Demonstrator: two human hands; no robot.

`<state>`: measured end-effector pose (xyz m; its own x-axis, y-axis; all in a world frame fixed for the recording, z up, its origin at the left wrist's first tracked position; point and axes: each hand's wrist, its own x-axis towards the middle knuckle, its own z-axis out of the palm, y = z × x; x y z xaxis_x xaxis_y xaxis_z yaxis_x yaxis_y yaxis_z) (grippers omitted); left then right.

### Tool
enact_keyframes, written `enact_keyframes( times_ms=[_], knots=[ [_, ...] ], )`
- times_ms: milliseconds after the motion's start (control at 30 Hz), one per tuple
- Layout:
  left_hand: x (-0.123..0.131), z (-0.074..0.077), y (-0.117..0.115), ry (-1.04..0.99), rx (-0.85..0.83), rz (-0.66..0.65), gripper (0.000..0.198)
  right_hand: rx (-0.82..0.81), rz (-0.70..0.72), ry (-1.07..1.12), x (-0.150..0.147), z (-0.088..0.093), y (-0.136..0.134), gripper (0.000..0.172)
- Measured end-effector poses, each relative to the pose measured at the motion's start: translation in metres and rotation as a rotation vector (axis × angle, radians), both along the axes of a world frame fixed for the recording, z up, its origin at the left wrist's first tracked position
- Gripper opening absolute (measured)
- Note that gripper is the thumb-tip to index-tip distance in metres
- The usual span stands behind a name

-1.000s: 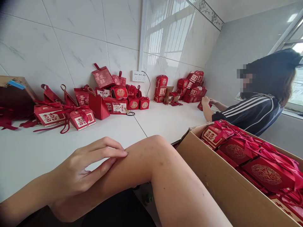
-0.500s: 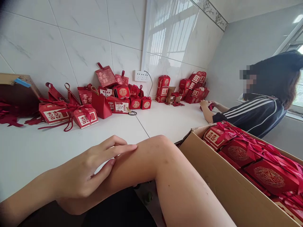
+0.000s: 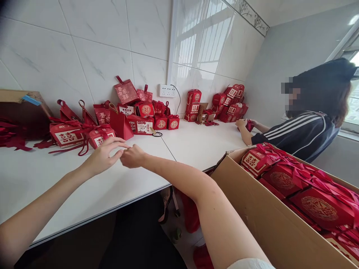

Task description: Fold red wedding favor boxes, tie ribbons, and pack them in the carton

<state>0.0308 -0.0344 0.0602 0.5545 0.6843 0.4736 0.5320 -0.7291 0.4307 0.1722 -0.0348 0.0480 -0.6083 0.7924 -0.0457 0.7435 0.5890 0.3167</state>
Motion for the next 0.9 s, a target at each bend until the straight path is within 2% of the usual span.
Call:
enact_keyframes(
  times_ms=[100, 267, 400, 567, 700, 800, 900],
  knots=[
    [-0.016, -0.026, 0.029, -0.209, -0.044, 0.153, 0.022, 0.071, -0.048, 0.077, 0.008, -0.007, 0.011, 0.031],
    [-0.038, -0.066, 0.072, -0.664, 0.021, 0.497, 0.027, 0.111, -0.090, 0.188, 0.009, -0.017, 0.024, 0.029],
    [-0.049, -0.089, 0.093, -0.833, 0.006, 0.648, 0.033, 0.150, -0.134, 0.311, 0.000, -0.025, 0.035, 0.027],
    [-0.054, -0.112, 0.108, -0.895, -0.032, 0.700, 0.036, 0.224, -0.212, 0.533, -0.016, -0.031, 0.058, 0.026],
    [-0.052, -0.123, 0.111, -0.909, -0.054, 0.682, 0.040, 0.269, -0.227, 0.685, -0.039, -0.031, 0.078, 0.036],
    [-0.049, -0.128, 0.111, -0.903, -0.051, 0.668, 0.040, 0.287, -0.179, 0.741, -0.061, -0.021, 0.093, 0.041],
    [-0.046, -0.132, 0.112, -0.881, -0.047, 0.670, 0.038, 0.284, -0.105, 0.754, -0.085, -0.002, 0.111, 0.032]
  ],
)
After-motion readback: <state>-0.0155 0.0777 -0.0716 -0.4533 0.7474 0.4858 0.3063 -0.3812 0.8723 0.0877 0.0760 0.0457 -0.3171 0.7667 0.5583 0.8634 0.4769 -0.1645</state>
